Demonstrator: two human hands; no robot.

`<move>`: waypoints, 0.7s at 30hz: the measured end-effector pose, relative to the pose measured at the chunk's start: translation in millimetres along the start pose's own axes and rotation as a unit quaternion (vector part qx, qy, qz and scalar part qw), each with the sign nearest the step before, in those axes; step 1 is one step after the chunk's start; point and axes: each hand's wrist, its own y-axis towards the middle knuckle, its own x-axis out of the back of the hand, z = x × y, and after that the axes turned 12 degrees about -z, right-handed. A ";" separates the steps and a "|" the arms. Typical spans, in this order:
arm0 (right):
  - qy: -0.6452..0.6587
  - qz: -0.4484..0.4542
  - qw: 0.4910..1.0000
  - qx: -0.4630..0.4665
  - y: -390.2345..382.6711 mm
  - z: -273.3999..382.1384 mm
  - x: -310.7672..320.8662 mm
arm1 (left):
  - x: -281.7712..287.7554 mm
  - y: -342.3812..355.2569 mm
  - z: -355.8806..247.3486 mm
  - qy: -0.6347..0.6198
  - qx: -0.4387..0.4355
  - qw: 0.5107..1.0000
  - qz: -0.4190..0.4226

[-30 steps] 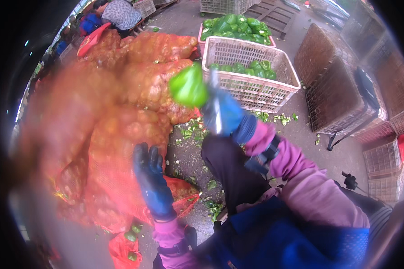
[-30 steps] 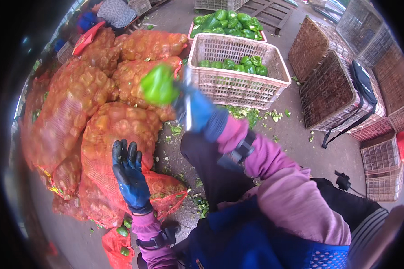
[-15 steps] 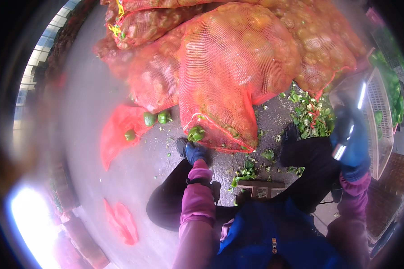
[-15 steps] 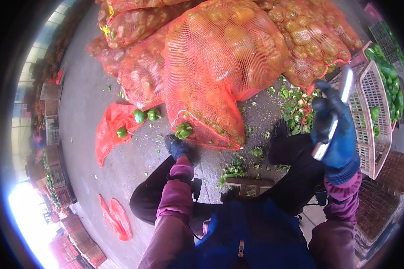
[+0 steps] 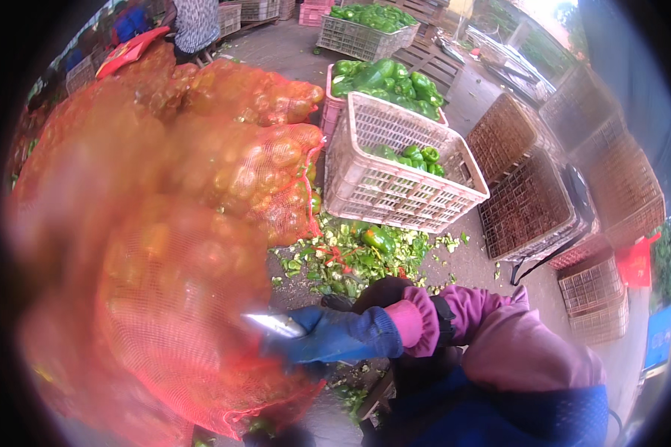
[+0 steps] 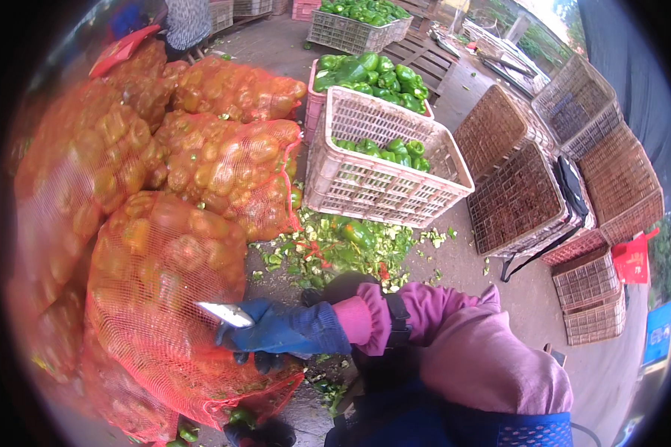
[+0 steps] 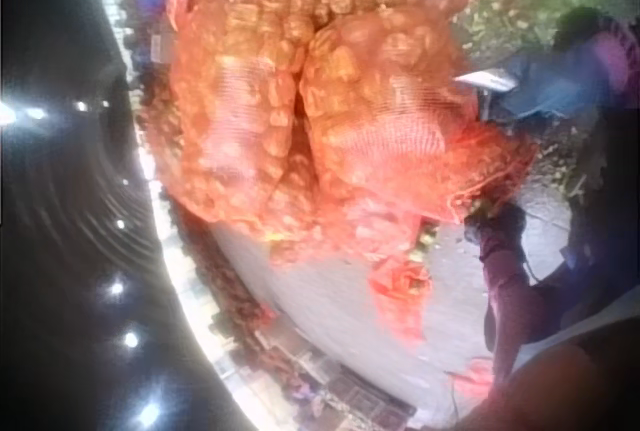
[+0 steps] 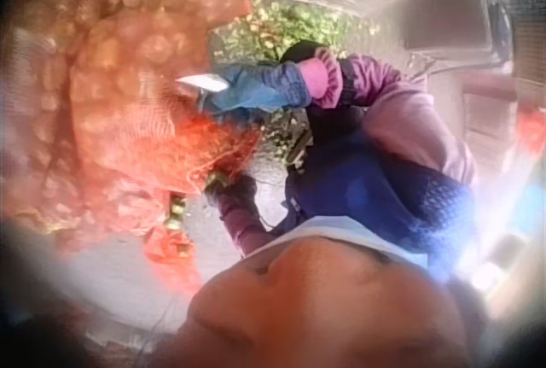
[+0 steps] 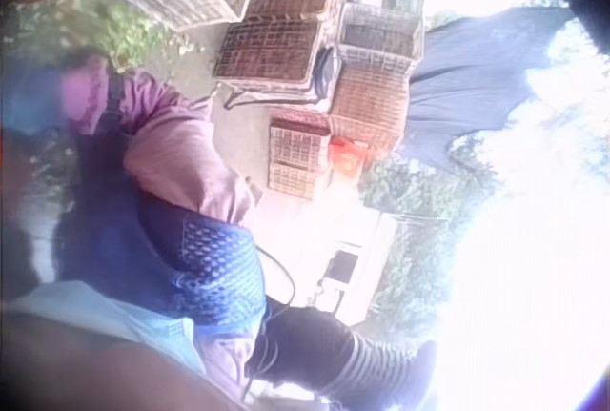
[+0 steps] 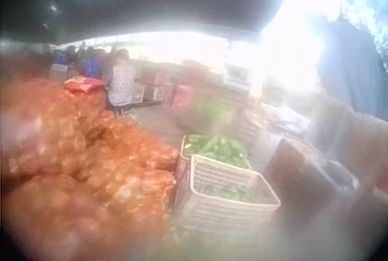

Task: The person holds a green pepper and uses a small knife to remove the stem and core before placing the pepper into a large mesh bag.

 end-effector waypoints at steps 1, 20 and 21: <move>0.035 0.031 0.999 0.025 -3.6 -1.0 -4.7 | 2.5 -1.6 -7.2 -0.003 -0.022 1.000 0.000; -0.255 -0.128 0.958 -0.011 -16.5 17.5 -3.8 | -42.8 -66.7 41.4 -0.356 0.084 0.924 -0.115; -0.262 -0.129 0.956 0.005 -12.9 15.3 -8.2 | -73.3 -56.6 59.9 -0.449 0.050 0.890 -0.065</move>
